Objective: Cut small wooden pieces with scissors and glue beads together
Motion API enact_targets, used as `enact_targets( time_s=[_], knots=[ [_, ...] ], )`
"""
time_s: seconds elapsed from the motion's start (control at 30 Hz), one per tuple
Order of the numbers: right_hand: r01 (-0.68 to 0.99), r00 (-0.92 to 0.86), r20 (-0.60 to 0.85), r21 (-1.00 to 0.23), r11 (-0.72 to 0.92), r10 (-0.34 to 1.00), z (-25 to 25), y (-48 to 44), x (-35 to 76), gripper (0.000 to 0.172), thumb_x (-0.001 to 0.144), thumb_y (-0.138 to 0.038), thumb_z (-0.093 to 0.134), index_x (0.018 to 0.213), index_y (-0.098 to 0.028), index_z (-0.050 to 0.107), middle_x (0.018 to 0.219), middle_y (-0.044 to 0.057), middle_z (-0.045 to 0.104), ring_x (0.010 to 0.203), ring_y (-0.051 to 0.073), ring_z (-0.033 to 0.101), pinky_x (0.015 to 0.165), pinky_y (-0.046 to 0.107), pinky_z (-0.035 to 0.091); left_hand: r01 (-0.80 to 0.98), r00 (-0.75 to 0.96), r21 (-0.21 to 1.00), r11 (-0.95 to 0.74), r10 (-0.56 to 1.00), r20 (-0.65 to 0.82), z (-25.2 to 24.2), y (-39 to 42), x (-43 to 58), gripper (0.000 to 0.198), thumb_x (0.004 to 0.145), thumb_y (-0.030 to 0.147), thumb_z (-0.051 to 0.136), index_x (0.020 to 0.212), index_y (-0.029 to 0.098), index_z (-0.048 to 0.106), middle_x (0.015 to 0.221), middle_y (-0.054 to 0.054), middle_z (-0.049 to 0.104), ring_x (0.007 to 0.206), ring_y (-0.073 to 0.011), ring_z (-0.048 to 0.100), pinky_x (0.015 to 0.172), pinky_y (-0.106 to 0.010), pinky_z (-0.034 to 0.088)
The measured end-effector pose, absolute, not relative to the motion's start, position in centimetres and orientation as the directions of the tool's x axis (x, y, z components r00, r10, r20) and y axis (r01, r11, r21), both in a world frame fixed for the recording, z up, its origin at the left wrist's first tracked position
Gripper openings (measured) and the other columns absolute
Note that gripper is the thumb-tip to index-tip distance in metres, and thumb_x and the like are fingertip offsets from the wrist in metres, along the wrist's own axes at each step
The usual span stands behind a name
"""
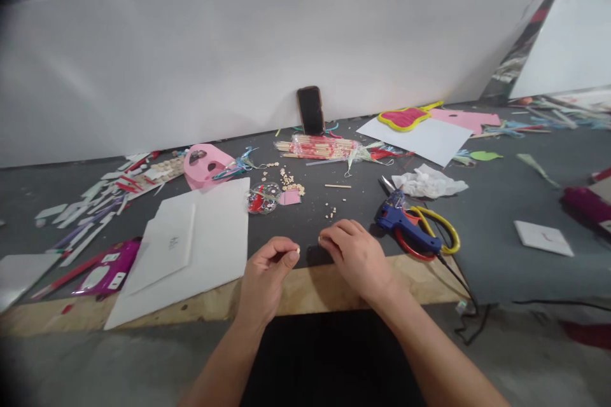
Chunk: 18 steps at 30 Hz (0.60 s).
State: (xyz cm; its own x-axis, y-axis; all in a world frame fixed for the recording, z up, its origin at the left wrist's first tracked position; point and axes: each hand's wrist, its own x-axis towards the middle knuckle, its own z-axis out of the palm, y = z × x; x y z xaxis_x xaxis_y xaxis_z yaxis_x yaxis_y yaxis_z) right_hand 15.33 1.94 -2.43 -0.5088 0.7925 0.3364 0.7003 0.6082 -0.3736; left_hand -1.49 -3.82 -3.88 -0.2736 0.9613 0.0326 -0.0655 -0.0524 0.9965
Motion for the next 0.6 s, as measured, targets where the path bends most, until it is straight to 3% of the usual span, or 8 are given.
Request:
enact_targets(
  time_s=[0.07, 0.17, 0.6],
  knots=[
    [0.583, -0.505, 0.440, -0.461, 0.669, 0.743, -1.5, 0.8, 15.6, 0.015, 0.092, -0.025, 0.050, 0.096, -0.021, 0.065, 0.092, 0.005, 0.064, 0.085, 0.015, 0.059, 0.077, 0.027, 0.048, -0.074, -0.237, 0.993, -0.087, 0.969, 0.067, -3.7, -3.9, -1.3, 0.003, 0.076, 0.021, 0.067, 0.076, 0.018, 0.068, 0.079, 0.000, 0.058, 0.075, -0.0124, 0.053, 0.069, -0.022, 0.041],
    [0.496, -0.491, 0.516, -0.497, 0.712, 0.702, -0.1, -0.6, 15.7, 0.014, 0.091, -0.023, 0.053, 0.097, -0.020, 0.064, 0.090, 0.005, 0.063, 0.083, 0.015, 0.058, 0.074, 0.028, 0.049, -0.066, -0.207, 0.991, -0.120, 0.973, 0.104, -3.5, -4.1, -1.2, 0.003, 0.076, 0.021, 0.068, 0.076, 0.018, 0.067, 0.080, 0.000, 0.056, 0.076, -0.0123, 0.052, 0.069, -0.022, 0.041],
    [0.509, -0.509, 0.537, -0.443, 0.738, 0.673, 0.5, -1.7, 15.9, 0.014, 0.091, -0.020, 0.051, 0.095, -0.017, 0.064, 0.087, 0.006, 0.063, 0.079, 0.017, 0.058, 0.070, 0.031, 0.049, 0.065, -0.151, 0.982, -0.179, 0.971, 0.187, -2.6, -4.6, -0.6, 0.002, 0.077, 0.021, 0.069, 0.076, 0.021, 0.068, 0.080, 0.001, 0.058, 0.078, -0.0123, 0.053, 0.071, -0.023, 0.042]
  ],
)
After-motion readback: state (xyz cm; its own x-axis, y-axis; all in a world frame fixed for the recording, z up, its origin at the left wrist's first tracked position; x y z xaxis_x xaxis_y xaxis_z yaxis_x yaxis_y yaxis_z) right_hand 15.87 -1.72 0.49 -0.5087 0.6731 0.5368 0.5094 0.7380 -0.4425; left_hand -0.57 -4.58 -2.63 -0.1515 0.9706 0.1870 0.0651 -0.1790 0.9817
